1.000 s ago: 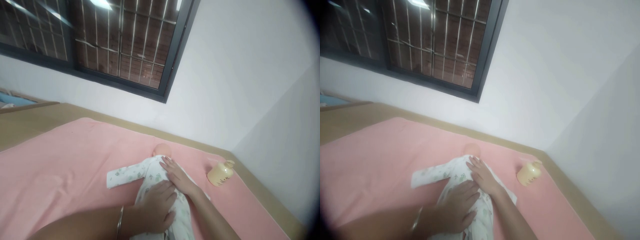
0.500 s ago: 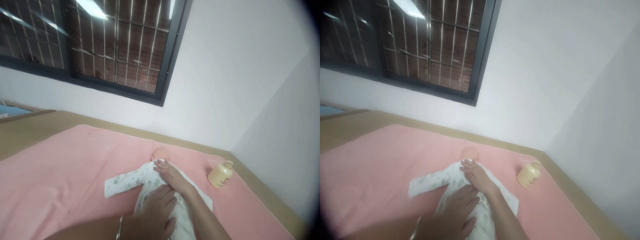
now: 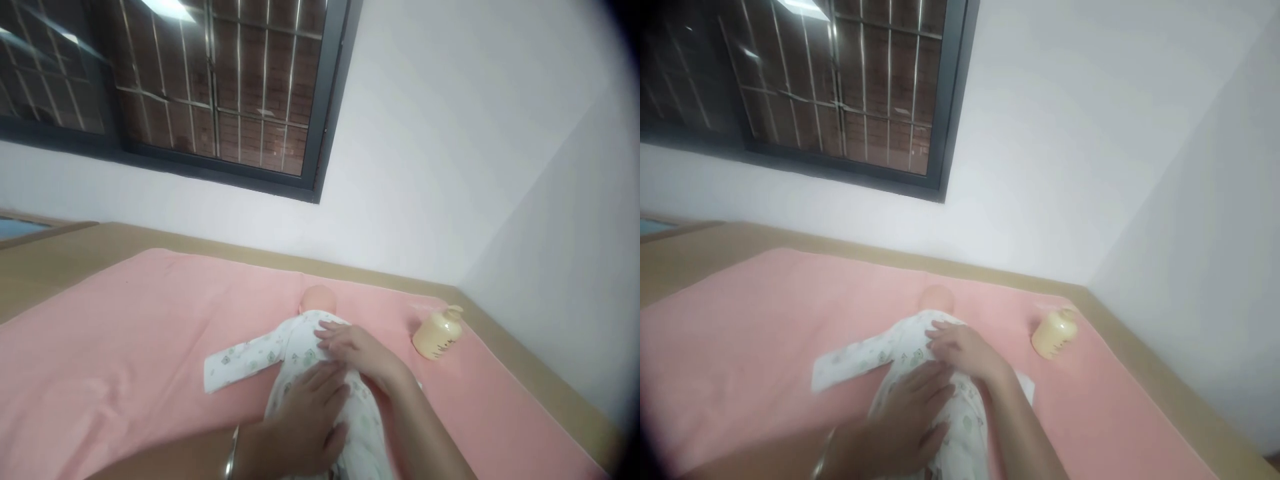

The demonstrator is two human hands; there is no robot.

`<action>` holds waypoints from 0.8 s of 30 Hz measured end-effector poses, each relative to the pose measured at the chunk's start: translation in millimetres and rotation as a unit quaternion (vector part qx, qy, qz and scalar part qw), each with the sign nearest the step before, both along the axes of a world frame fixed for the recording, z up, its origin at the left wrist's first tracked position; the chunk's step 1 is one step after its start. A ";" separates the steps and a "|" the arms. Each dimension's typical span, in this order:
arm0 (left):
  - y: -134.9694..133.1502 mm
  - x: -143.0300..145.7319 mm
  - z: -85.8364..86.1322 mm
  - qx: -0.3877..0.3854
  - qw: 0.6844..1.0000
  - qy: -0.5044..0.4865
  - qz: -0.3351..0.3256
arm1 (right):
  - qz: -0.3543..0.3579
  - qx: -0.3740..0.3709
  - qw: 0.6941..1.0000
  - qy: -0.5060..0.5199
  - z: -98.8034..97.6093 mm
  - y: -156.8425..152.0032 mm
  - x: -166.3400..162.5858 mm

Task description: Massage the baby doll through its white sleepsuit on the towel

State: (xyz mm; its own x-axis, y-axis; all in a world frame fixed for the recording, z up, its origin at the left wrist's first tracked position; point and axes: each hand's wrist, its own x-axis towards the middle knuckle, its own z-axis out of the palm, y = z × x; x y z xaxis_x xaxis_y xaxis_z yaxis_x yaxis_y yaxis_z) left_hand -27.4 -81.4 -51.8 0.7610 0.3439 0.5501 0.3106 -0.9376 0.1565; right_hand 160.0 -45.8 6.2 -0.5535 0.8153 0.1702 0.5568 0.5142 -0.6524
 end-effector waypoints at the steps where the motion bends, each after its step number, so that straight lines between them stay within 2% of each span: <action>1: 0.2 1.0 2.4 -0.013 1.000 -0.001 -0.006 | 0.018 0.012 0.999 -0.032 0.9 -0.1 -4.7; 3: 0.0 2.4 5.6 -0.037 0.999 0.001 -0.012 | 0.034 0.049 0.993 -0.098 -2.0 4.7 -14.2; 6: -1.2 2.7 5.0 -0.032 0.999 -0.001 -0.001 | 0.004 0.082 0.985 -0.150 -9.7 17.5 -17.9; 9: -2.8 0.9 3.5 0.004 1.000 0.001 0.011 | -0.038 0.042 0.986 -0.159 -10.2 19.3 -4.2; 14: -3.3 -0.1 8.8 -0.012 1.000 -0.002 0.001 | -0.096 -0.039 0.975 -0.196 -0.5 -14.7 14.2; 16: -2.4 1.2 9.9 -0.025 1.000 -0.009 -0.008 | -0.076 -0.020 0.976 -0.203 0.4 -24.9 8.1; 18: -1.3 2.8 9.1 -0.026 1.000 -0.013 -0.011 | -0.018 0.025 0.980 -0.197 -1.4 -24.9 -3.6; 21: -0.2 4.4 7.2 -0.026 1.000 -0.013 -0.012 | 0.045 0.077 0.978 -0.190 -6.8 -8.7 -19.9; 24: -0.5 5.0 7.3 -0.029 0.999 -0.014 -0.011 | 0.041 0.079 0.979 -0.181 -11.4 11.6 -21.3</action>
